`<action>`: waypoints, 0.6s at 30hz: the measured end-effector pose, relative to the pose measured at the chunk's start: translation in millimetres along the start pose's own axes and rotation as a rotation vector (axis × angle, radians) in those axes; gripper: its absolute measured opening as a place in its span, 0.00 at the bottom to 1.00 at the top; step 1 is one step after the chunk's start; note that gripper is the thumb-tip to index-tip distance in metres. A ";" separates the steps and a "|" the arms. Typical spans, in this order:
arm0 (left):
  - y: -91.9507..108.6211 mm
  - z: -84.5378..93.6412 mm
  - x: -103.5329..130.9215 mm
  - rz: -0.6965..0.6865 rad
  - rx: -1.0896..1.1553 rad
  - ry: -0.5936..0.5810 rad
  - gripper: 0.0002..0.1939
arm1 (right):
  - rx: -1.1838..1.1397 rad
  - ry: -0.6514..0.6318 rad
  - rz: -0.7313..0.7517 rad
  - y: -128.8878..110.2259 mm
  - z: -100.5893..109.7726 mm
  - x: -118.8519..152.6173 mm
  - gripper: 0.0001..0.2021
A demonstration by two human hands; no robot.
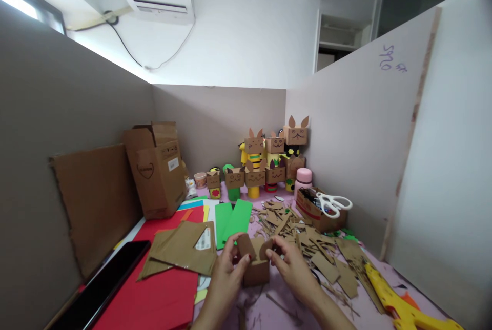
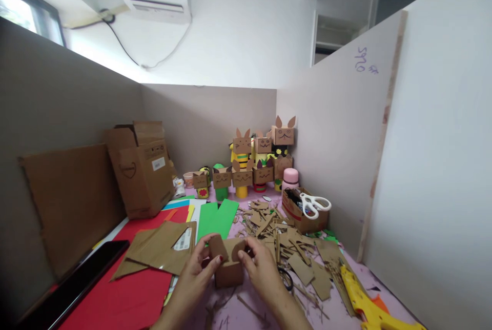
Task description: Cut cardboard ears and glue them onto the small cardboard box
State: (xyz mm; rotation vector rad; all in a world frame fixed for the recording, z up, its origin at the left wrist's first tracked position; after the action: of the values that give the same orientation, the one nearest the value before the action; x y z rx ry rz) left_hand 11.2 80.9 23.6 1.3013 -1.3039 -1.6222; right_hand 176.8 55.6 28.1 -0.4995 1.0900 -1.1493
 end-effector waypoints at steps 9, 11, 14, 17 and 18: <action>4.9 0.4 1.1 0.008 -0.025 -0.026 0.22 | 0.033 0.004 -0.008 -1.1 -1.6 0.0 0.05; 6.5 1.1 1.7 0.001 -0.073 -0.037 0.22 | 0.033 0.003 -0.008 -1.3 -1.3 0.0 0.05; 7.7 2.1 1.9 0.001 -0.106 -0.056 0.23 | 0.032 0.005 -0.004 -1.0 -1.1 0.3 0.05; 5.2 4.1 1.1 0.000 -0.087 -0.081 0.24 | 0.034 0.009 -0.002 0.2 -1.5 0.6 0.05; 3.6 5.2 0.6 -0.002 -0.083 -0.090 0.25 | 0.035 0.010 -0.003 0.7 -1.8 0.7 0.05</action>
State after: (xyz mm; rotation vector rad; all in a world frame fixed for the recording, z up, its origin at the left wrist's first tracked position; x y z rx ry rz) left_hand 5.8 80.9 26.9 1.1924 -1.2750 -1.7352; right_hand 175.6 55.6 26.5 -0.4685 1.0759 -1.1723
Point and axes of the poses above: each hand's wrist, its own x-axis away from the middle knuckle, its own z-axis out of the back of the hand, y = z × x, the point moved 1 cm from there along -x, towards the middle knuckle, and after that the axes turned 1 degree about x, right-handed, at the moved point
